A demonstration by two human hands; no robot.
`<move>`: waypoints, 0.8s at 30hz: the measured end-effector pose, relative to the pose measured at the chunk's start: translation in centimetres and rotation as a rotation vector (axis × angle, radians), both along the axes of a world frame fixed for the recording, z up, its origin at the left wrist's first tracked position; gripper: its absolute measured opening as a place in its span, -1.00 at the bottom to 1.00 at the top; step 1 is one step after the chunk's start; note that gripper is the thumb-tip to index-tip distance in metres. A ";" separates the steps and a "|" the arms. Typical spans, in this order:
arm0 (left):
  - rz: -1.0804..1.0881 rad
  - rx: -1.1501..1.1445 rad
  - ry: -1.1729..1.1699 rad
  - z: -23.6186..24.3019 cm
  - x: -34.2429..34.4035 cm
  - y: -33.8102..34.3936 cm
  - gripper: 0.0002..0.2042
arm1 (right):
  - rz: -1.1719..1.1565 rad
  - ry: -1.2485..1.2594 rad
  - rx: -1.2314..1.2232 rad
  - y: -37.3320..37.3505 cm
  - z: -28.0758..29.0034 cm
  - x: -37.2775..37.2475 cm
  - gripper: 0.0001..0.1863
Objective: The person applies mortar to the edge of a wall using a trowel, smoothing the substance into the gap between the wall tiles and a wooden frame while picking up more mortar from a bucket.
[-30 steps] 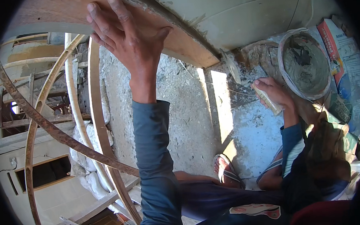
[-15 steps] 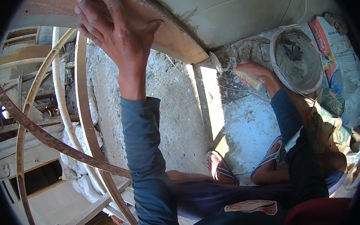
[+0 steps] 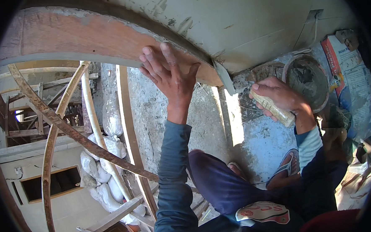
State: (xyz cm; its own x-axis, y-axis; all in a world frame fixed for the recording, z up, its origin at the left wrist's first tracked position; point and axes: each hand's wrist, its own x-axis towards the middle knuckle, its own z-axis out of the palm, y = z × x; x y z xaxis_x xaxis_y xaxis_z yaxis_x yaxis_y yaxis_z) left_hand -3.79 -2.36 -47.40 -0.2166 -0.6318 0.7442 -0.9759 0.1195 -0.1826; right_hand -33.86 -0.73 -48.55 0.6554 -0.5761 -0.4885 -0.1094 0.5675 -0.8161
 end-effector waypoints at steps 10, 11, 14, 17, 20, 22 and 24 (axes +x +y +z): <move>0.053 -0.057 -0.090 -0.9 1.2 -0.7 0.02 | -0.042 -0.130 -0.078 0.5 15.2 -0.9 -0.57; 0.079 -0.063 -0.120 -1.2 1.2 -0.8 -0.09 | -0.019 -0.163 -0.112 0.3 15.6 -0.9 -0.57; 0.053 -0.069 -0.079 -1.2 0.9 -0.8 -0.15 | 0.007 -0.212 -0.147 0.0 17.9 -0.9 -0.57; 0.015 -0.003 -0.015 0.0 0.6 0.4 -0.13 | -0.020 -0.287 -0.138 -0.1 20.0 -0.9 -0.54; -0.009 0.079 0.066 2.2 -0.8 1.9 -0.11 | -0.050 -0.422 -0.150 -0.2 20.3 -1.6 -0.48; -0.040 0.175 0.090 4.9 -0.2 2.9 -0.13 | -0.152 -0.545 -0.241 0.6 20.4 -1.8 -0.47; -0.094 0.118 0.134 7.5 0.2 3.4 -0.27 | -0.165 -0.574 -0.313 1.2 19.3 -1.5 -0.46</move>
